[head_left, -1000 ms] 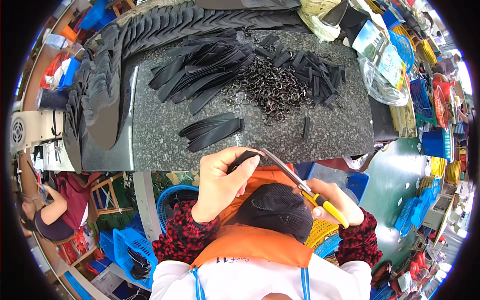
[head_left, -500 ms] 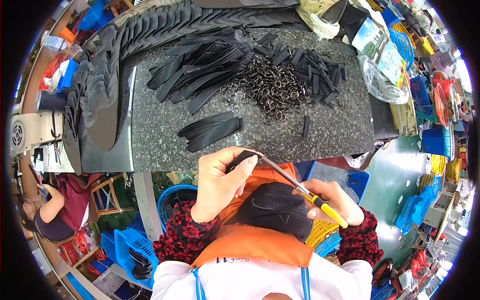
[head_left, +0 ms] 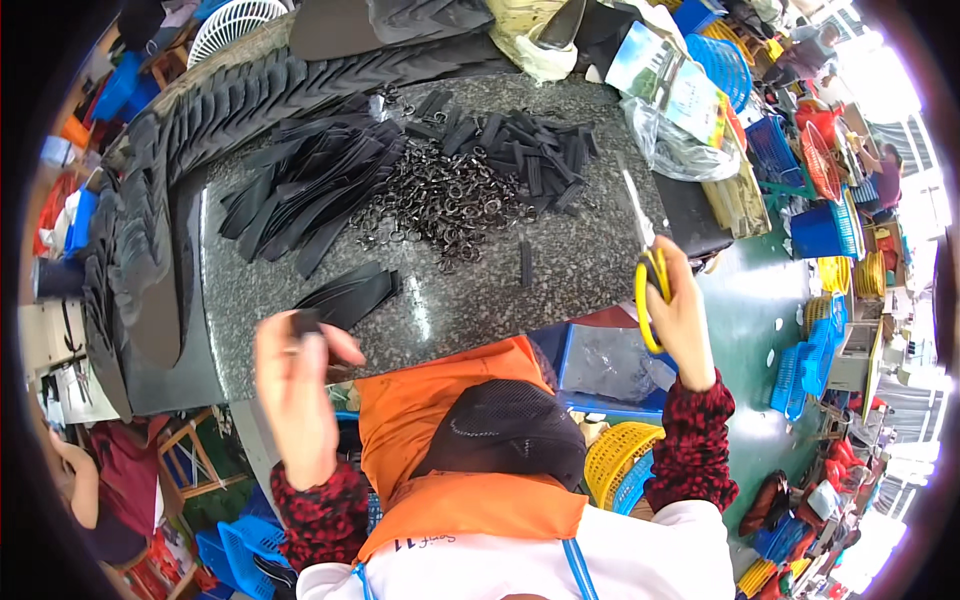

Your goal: The person assembles shoe components by threading leather strips through metal rings, folding the strips, and trimming them using scissors.

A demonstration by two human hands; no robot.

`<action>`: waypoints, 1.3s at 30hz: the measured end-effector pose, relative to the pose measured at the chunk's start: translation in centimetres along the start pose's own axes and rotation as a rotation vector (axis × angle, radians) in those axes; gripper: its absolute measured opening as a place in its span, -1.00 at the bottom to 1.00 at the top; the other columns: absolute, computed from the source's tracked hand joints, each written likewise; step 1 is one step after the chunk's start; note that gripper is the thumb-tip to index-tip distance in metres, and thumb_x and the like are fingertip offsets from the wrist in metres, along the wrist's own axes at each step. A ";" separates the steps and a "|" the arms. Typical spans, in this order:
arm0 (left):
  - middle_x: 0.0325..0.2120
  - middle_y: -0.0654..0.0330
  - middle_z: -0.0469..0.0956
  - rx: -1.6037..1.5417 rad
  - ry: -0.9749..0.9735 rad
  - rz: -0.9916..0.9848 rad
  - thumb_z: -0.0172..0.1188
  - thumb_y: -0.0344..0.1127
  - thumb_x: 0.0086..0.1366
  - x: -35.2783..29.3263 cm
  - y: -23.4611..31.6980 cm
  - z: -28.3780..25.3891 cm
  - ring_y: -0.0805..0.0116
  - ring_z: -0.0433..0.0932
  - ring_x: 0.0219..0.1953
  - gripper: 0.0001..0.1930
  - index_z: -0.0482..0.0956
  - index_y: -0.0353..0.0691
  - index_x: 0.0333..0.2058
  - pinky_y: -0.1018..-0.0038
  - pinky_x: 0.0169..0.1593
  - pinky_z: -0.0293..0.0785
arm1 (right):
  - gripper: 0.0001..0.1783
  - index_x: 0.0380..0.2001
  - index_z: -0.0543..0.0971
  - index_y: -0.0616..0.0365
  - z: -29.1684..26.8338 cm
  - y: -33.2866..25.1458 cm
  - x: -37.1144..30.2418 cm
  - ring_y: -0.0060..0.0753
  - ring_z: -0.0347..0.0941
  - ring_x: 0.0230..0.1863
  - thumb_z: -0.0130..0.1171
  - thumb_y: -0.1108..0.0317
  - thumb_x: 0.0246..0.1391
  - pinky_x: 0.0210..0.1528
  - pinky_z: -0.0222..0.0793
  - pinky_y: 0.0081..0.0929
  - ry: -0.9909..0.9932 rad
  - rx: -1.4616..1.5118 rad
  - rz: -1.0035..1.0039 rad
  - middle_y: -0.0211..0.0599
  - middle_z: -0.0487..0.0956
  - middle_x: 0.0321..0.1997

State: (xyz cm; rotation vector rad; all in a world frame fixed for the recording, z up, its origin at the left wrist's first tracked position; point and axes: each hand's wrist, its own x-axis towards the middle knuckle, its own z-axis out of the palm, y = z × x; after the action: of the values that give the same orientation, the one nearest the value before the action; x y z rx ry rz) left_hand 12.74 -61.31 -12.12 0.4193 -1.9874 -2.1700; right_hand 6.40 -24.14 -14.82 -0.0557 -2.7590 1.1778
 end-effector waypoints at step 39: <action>0.14 0.15 0.46 1.046 -0.019 0.513 0.39 -0.32 -0.04 1.9 -6.6 -12.4 0.00 0.35 0.24 -0.48 0.57 -0.15 -0.02 -0.01 0.28 0.20 | -0.66 -0.23 0.60 0.23 16.2 -13.5 0.7 -0.11 0.50 -0.20 0.21 0.69 -0.17 -0.09 0.39 -0.27 -0.079 -0.240 -0.964 -0.12 0.58 -0.20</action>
State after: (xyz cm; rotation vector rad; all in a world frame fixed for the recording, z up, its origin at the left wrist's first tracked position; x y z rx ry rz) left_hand 15.26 -72.95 -19.76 -0.0251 -2.6983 -0.7358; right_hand 3.70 -44.97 -16.10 1.1551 -2.4014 0.5757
